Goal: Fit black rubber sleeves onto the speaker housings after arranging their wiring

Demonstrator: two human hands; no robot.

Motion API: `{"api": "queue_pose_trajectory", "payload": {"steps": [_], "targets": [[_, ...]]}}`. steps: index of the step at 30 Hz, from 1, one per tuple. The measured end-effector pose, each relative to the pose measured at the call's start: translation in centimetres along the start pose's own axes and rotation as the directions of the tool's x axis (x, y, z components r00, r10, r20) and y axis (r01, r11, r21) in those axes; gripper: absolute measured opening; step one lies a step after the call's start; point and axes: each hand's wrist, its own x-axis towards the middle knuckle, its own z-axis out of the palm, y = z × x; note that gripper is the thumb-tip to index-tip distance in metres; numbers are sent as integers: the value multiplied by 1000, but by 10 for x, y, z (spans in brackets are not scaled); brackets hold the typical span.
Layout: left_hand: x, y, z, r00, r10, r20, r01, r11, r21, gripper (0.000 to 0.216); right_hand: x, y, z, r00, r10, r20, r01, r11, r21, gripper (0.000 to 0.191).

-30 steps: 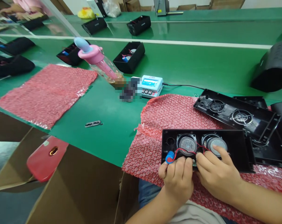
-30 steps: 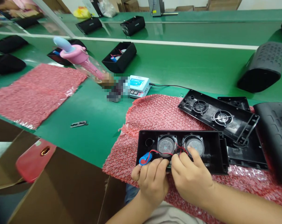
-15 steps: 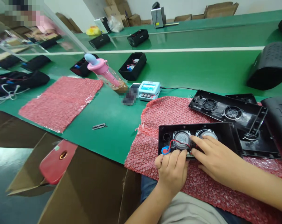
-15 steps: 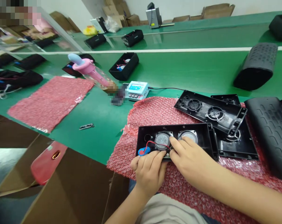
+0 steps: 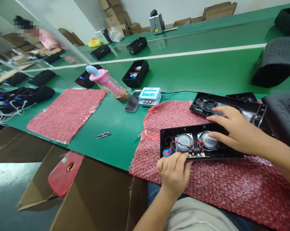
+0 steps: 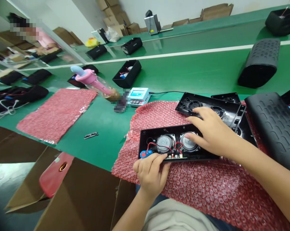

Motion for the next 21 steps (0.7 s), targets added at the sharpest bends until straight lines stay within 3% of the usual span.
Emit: {"api": "queue_pose_trajectory", "payload": {"steps": [6,15,21], "targets": [[0,0,0,1000,-19,-8,19,999,-30,8,6,1,14,996,77,44,-83,986,145,43],[10,0,-2,999,-42,15,43,998,-42,8,13,2,12,964,212,161,-241,952,189,36],[14,-1,-4,999,-30,40,32,999,-42,7,17,6,14,963,224,150,-251,948,194,34]]}}
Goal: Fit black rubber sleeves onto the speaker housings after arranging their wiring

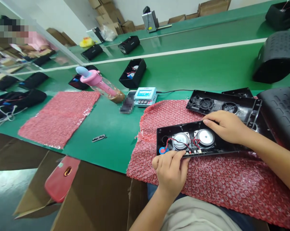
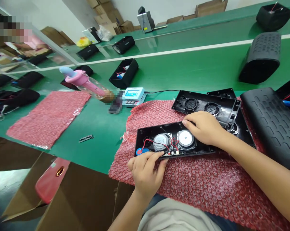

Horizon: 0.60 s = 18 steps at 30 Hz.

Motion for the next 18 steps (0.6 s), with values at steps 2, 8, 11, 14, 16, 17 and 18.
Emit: {"api": "queue_pose_trajectory", "payload": {"steps": [2,8,11,14,16,17,18], "targets": [[0,0,0,1000,-7,7,7,1000,3,8,0,0,0,1000,7,-1,-7,1000,-13,34],[0,1,0,1000,-11,12,11,1000,11,8,0,0,1,999,31,16,-31,999,-14,32],[0,1,0,1000,-9,9,9,1000,15,8,0,1,2,1000,26,3,-26,999,-18,30],[-1,1,1,1000,-10,6,10,1000,15,8,-1,2,3,1000,29,0,-29,999,-19,31],[-2,1,1,1000,-9,-2,9,1000,15,8,-1,1,3,1000,30,-2,-30,999,-14,31],[-2,1,1,1000,-8,-8,8,1000,14,8,-2,0,3,1000,27,-5,-27,1000,-12,31],[-3,1,2,1000,-5,-15,6,1000,13,7,-2,-1,3,1000,22,-9,-22,1000,-13,32]]}}
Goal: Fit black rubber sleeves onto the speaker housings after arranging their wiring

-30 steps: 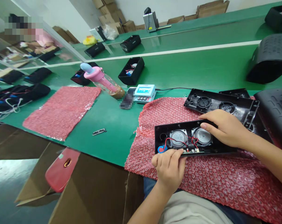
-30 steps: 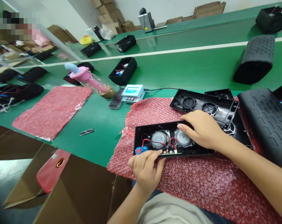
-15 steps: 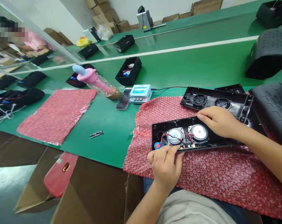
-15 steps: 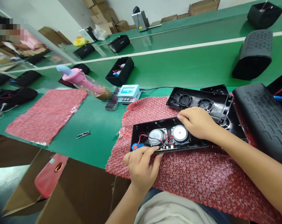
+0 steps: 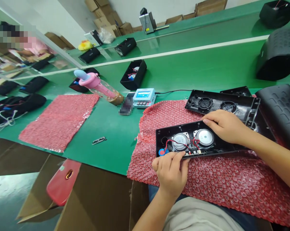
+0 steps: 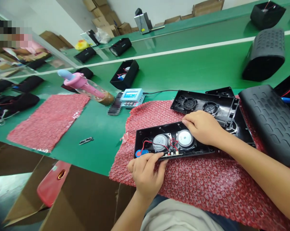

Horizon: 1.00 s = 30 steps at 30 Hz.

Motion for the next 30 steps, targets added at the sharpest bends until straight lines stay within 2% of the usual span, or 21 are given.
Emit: {"api": "queue_pose_trajectory", "payload": {"steps": [10,30], "targets": [[-7,3,1,999,26,-41,-24,999,34,8,-10,-7,2,991,-80,-104,70,993,-95,34],[-12,2,4,998,10,-59,-9,1000,14,7,-12,-10,1,994,-79,-73,68,987,-143,34]]}}
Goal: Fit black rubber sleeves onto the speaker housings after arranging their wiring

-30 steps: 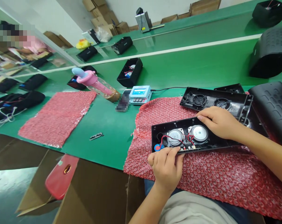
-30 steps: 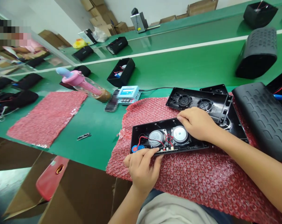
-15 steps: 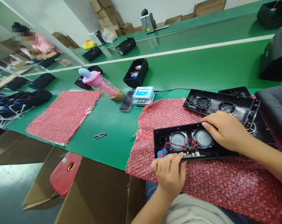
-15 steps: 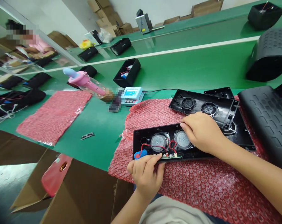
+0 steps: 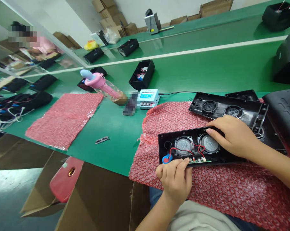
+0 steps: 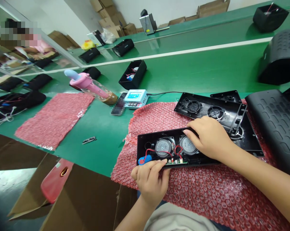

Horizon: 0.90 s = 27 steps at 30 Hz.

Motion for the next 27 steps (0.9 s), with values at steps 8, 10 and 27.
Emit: {"api": "queue_pose_trajectory", "payload": {"steps": [8,10,27], "targets": [[0,0,0,1000,17,-3,-17,1000,3,7,0,0,-1,1000,11,13,-10,1000,-16,34],[0,0,1,1000,15,-2,-15,1000,-1,7,0,-1,-1,1000,13,16,-12,1000,-17,34],[7,-12,-24,977,164,139,-179,978,103,34,2,37,-23,981,126,145,-75,947,-314,27]]}}
